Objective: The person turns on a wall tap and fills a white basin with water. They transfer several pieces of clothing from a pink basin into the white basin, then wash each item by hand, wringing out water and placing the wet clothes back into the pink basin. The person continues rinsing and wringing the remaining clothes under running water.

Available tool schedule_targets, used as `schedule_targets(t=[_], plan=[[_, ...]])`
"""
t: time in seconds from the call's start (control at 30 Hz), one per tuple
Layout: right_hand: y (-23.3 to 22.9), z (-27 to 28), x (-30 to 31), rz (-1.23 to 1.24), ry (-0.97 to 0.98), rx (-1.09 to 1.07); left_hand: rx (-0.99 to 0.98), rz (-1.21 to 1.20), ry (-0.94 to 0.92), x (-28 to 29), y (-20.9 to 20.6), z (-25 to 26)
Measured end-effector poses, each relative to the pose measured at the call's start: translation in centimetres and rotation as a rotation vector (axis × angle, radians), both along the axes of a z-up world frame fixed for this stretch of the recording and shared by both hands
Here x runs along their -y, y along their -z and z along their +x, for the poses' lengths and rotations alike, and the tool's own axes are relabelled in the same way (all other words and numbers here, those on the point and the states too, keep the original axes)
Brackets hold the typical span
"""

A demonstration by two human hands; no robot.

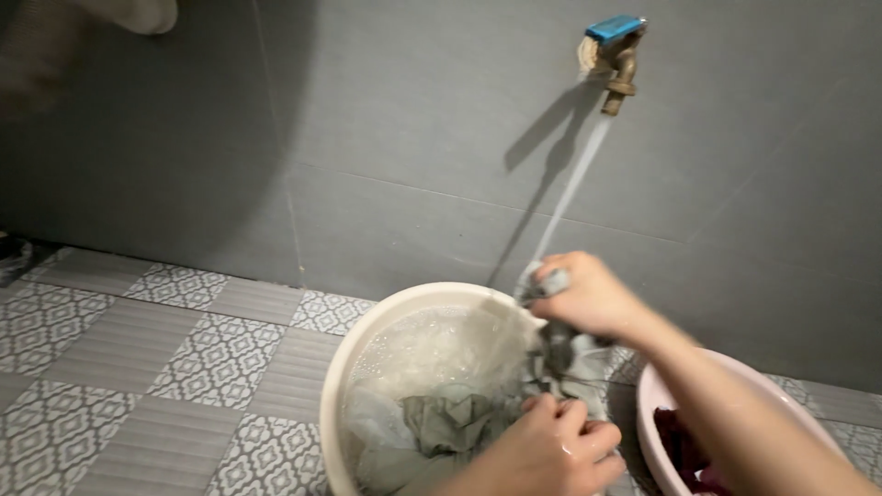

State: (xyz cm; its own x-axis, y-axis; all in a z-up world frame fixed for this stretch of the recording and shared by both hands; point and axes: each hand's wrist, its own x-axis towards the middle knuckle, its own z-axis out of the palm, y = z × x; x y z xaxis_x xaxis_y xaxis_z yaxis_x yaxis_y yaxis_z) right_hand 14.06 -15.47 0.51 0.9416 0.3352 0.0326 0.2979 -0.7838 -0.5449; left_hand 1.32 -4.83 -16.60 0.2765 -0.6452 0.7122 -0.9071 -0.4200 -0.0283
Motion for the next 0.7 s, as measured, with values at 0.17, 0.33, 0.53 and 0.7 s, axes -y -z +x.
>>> schedule_targets(t=[0.17, 0.33, 0.53, 0.7], plan=[[-3.5, 2.1, 12.8, -0.416, 0.338, -0.174, -0.733, -0.297, -0.068, 13.2, 8.5, -0.5], [2.6, -0.2, 19.9, -0.913, 0.491, -0.232, -0.587, -0.244, -0.144, 20.6, 12.6, -1.4], [8.0, -3.0, 15.9, -1.176, 0.443, -0.208, -1.365, 0.514, -0.499, 4.7, 9.2, 1.8], [11.7, -4.2, 8.1, -0.839, 0.003, 0.186, -1.065, 0.713, -0.572, -5.7, 6.3, 1.4]])
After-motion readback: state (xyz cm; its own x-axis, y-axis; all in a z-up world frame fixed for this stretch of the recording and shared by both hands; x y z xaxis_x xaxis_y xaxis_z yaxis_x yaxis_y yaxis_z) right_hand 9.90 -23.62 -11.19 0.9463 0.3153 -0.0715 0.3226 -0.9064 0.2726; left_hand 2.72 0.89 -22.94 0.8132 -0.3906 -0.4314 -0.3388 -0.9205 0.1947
